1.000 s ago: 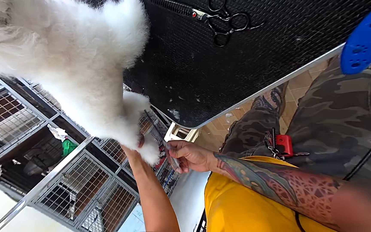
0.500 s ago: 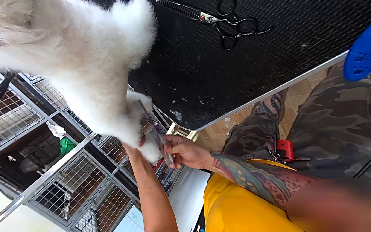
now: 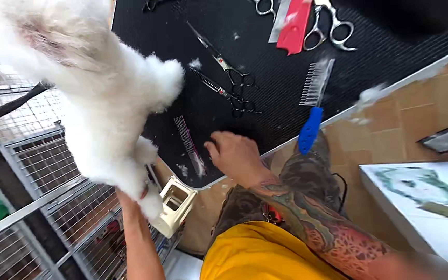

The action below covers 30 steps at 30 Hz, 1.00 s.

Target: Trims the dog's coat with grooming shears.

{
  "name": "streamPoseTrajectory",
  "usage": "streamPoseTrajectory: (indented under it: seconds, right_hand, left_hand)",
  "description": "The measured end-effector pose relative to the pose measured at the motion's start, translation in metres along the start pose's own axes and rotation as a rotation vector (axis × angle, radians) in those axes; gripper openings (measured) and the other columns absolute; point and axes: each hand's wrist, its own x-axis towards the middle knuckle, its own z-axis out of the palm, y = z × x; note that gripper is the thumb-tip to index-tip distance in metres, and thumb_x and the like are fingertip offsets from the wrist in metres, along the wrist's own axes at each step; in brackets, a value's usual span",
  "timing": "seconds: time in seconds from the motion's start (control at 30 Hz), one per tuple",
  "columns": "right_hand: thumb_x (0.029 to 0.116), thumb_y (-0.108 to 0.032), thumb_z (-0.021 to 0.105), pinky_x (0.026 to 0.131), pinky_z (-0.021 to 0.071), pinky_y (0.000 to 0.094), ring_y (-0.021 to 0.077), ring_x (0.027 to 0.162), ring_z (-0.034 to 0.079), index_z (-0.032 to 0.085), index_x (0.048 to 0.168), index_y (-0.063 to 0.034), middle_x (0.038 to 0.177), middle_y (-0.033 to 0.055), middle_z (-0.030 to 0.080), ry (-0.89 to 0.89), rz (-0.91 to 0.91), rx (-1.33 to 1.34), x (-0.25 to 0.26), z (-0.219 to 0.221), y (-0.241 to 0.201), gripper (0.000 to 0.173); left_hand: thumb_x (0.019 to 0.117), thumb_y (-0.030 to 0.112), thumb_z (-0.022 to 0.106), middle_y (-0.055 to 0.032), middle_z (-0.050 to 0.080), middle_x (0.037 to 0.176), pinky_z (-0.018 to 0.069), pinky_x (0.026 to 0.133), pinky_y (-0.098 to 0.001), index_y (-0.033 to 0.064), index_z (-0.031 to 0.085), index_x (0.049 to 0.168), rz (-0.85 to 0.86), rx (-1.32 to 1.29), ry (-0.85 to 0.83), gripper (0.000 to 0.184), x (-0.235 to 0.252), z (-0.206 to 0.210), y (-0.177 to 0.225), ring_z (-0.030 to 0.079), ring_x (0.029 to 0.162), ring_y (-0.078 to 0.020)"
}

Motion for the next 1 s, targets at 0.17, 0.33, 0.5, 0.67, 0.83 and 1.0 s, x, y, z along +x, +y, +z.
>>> streamPoseTrajectory:
  seconds: [0.17,0.33,0.5,0.67,0.83,1.0]
  right_hand:
    - [0.0991,-0.027,0.063,0.055,0.0517,0.0573,0.0459,0.087,0.066,0.066,0.111,-0.0015,0.102,0.0241,0.063,0.327,-0.074,-0.267,0.041,-0.048,0.006,0.028]
    - [0.0947,0.007,0.051,0.057,0.0495,0.0591,0.0551,0.086,0.065,0.056,0.102,0.0197,0.093,0.0366,0.060,0.105,0.002,-0.503,0.059,-0.050,-0.030,0.016]
    - [0.0946,0.014,0.043,0.058,0.0468,0.0548,0.0512,0.080,0.063,0.050,0.092,0.0230,0.083,0.0350,0.054,0.017,-0.081,-0.765,0.069,-0.039,-0.026,0.011]
    - [0.1005,-0.004,0.049,0.066,0.0504,0.0610,0.0519,0.089,0.065,0.054,0.110,0.0135,0.096,0.0322,0.059,-0.111,-0.068,-0.345,0.022,-0.087,-0.047,0.021]
    - [0.1098,-0.026,0.046,0.055,0.0563,0.0437,0.0218,0.060,0.065,0.055,0.121,-0.0142,0.073,0.0052,0.064,-0.354,0.019,0.529,-0.010,0.010,-0.027,0.018]
    - [0.0947,0.000,0.054,0.082,0.0595,0.0399,0.0205,0.091,0.068,0.037,0.148,-0.0081,0.108,0.0105,0.063,-0.834,0.211,1.355,-0.048,0.085,-0.034,0.057]
  left_hand:
    - [0.1094,0.016,0.019,0.0040,0.057,0.065,0.0474,0.045,-0.0232,0.0085,0.052,0.101,0.039,0.098,0.069,0.035,-0.003,0.005,0.001,0.052,0.049,-0.0040]
    - [0.1085,0.011,0.025,0.0009,0.059,0.074,0.0530,0.053,-0.0248,0.0033,0.052,0.110,0.071,0.181,0.122,0.028,-0.004,0.001,-0.001,0.057,0.058,-0.0051]
    - [0.1095,0.016,0.017,0.0024,0.056,0.066,0.0507,0.049,-0.0243,0.0075,0.051,0.102,0.060,0.118,0.095,0.036,0.004,-0.010,-0.010,0.053,0.051,-0.0050]
    - [0.1106,0.022,0.012,0.0020,0.055,0.067,0.0500,0.049,-0.0243,0.0091,0.051,0.101,0.041,0.078,0.089,0.042,0.005,-0.012,-0.012,0.052,0.052,-0.0056]
    - [0.1094,0.020,0.009,0.0008,0.053,0.056,0.0455,0.040,-0.0240,0.0080,0.051,0.090,0.038,0.082,0.029,0.048,0.004,-0.007,-0.007,0.049,0.043,-0.0072]
    - [0.1073,0.019,0.010,0.0033,0.051,0.054,0.0447,0.042,-0.0222,0.0095,0.051,0.086,0.049,0.106,-0.018,0.047,0.008,-0.017,-0.011,0.047,0.043,-0.0053]
